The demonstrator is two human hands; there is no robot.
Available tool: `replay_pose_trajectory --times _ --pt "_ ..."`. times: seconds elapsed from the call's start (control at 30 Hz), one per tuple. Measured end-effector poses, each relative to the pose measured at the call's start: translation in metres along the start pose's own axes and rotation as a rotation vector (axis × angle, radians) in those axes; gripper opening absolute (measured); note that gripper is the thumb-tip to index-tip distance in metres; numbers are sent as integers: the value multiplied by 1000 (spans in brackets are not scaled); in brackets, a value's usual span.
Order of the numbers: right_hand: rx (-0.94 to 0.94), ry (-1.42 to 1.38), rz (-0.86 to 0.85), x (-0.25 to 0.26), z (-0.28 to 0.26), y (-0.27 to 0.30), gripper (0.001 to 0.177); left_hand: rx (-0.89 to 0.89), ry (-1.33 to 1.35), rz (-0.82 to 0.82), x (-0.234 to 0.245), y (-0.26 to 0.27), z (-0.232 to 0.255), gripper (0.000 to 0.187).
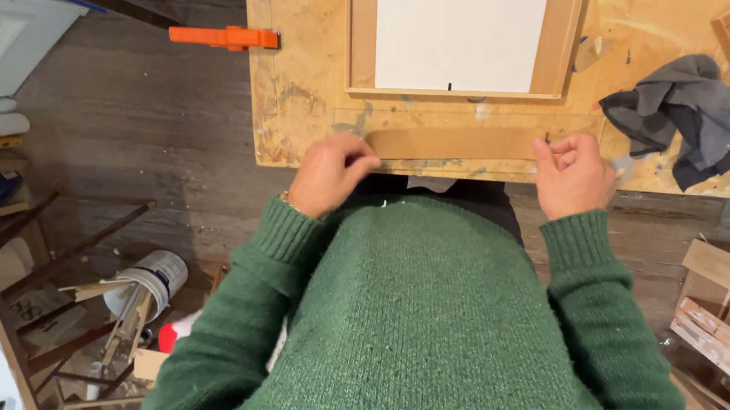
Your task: Applying adhesive to a wood veneer strip and attaching it to an art frame.
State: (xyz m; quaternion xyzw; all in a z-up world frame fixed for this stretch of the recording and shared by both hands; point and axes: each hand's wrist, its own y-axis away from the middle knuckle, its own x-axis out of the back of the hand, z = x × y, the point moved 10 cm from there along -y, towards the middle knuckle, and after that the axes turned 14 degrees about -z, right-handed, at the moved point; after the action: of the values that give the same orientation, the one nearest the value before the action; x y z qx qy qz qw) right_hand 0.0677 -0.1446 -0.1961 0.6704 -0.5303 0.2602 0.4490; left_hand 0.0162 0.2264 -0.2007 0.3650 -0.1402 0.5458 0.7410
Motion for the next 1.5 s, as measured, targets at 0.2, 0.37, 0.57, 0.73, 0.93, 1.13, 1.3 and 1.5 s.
replay_pose_trajectory --times 0.2,0.37,0.57,0.73,0.93,1.13,1.3,1.5 --pt "99 -115 -18 9 -13 2 30 -28 278 -511 -45 12 6 24" --pt "158 -177 -42 17 -27 1 28 98 366 -548 -48 23 8 30" --pt "182 -184 -70 13 -28 0 28 145 337 -559 -67 24 6 29" --pt "199 -196 -61 16 -29 4 26 171 402 -505 -74 28 -12 27" --pt "171 -221 -24 25 -6 5 25 338 643 -277 -42 69 -91 24" --pt "120 -194 83 76 44 1 26 589 272 85 -25 173 -250 31" --pt "31 -306 237 169 131 -13 23 464 -620 -69 -121 245 -380 43" --pt "106 -186 504 293 247 -38 14 914 -231 -779 -259 278 -397 27"
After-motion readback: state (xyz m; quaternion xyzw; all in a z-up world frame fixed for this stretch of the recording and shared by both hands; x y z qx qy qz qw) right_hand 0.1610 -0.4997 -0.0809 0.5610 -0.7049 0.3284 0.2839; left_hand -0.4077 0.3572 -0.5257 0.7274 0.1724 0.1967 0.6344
